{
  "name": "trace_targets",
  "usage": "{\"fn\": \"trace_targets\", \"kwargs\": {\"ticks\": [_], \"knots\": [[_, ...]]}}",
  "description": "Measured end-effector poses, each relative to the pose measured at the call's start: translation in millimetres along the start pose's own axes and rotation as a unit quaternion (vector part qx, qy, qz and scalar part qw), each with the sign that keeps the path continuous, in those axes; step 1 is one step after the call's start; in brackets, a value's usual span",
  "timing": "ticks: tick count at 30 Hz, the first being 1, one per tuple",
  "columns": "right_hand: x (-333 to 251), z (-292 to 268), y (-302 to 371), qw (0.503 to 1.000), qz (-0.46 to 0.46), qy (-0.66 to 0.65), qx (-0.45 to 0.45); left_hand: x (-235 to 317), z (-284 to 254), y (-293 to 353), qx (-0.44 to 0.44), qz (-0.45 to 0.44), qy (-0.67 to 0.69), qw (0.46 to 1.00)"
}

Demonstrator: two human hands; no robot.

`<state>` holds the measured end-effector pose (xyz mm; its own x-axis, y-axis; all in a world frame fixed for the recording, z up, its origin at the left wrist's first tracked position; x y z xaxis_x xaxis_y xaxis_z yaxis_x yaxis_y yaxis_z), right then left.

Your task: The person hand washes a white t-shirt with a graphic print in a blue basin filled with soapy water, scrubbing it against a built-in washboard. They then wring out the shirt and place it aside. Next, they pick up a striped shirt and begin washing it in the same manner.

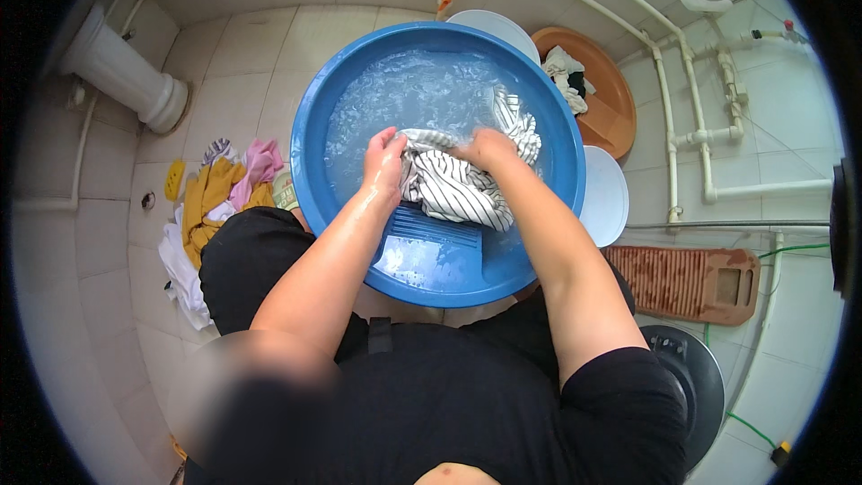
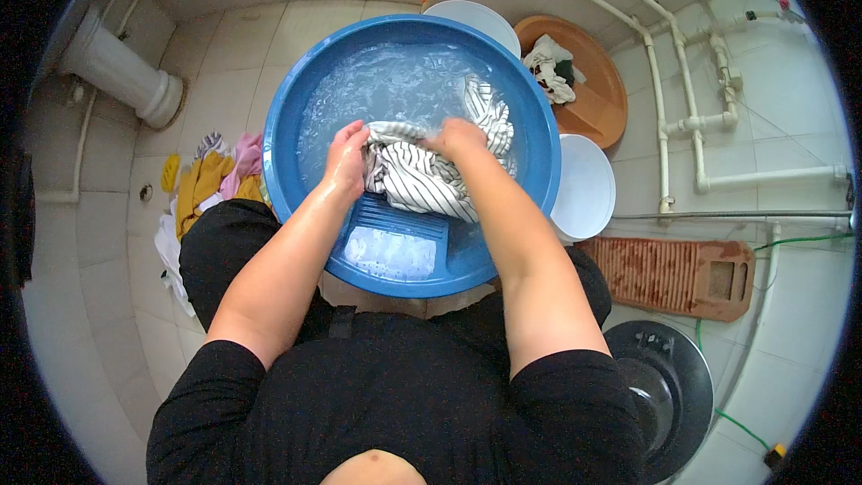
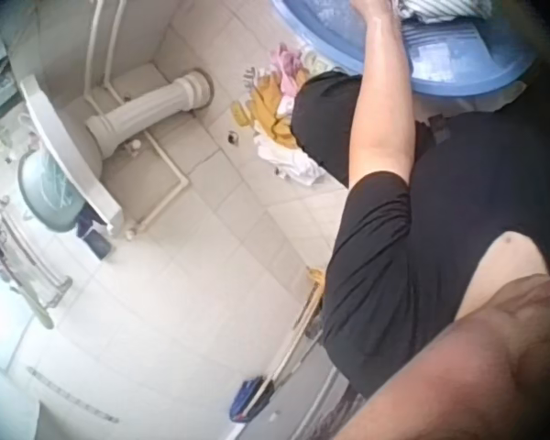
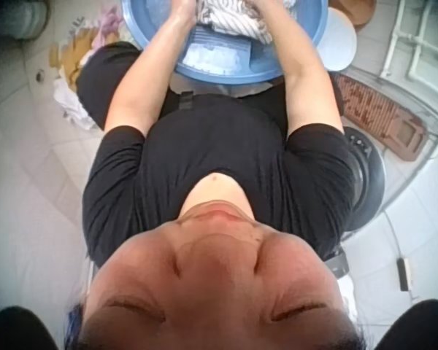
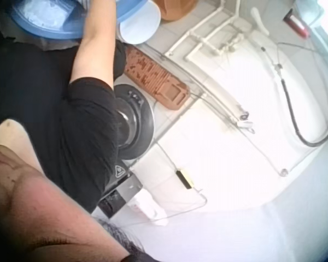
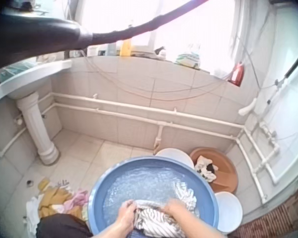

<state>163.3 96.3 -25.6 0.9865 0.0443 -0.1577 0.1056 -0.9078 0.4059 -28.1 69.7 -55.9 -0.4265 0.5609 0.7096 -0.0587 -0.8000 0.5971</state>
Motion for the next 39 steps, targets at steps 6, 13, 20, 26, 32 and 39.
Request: {"fn": "trace_targets", "kwargs": {"ticks": [6,13,20,26,32,39], "knots": [[-49.7,-22.5,22.0,0.899,-0.189,-0.254,0.302,-6.6,24.4,9.7,-0.116,-0.132,0.151,0.973],[-168.3,-79.5,134.4,0.822,-0.400,-0.259,0.312,-1.8,30.9,25.9,-0.227,-0.159,0.077,0.958],[-62.2,-47.4,60.3,0.849,-0.095,-0.317,0.412,-21.9,57.9,42.6,-0.136,-0.246,0.189,0.941],[-127.4,-58.3,106.4,0.845,-0.255,-0.277,0.381,-19.5,19.9,19.4,-0.112,-0.132,0.048,0.984],[-52.1,-51.9,32.6,0.898,-0.079,-0.259,0.347,-14.5,46.3,42.8,-0.213,-0.248,0.009,0.945],[45.1,2.2,5.5,0.920,-0.096,-0.376,0.052,44.0,-4.0,18.6,0.017,-0.051,-0.085,0.995]]}}
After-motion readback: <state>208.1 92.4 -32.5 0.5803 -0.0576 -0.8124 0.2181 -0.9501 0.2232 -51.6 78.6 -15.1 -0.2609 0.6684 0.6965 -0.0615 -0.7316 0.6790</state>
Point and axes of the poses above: each hand's wrist, its own y-axis away from the middle knuckle, its own z-axis out of the palm, x = y × z, the point moved 8 cm from there along -y, towards the middle knuckle, and after that the axes turned 9 degrees about -z, right-handed, at the moved point
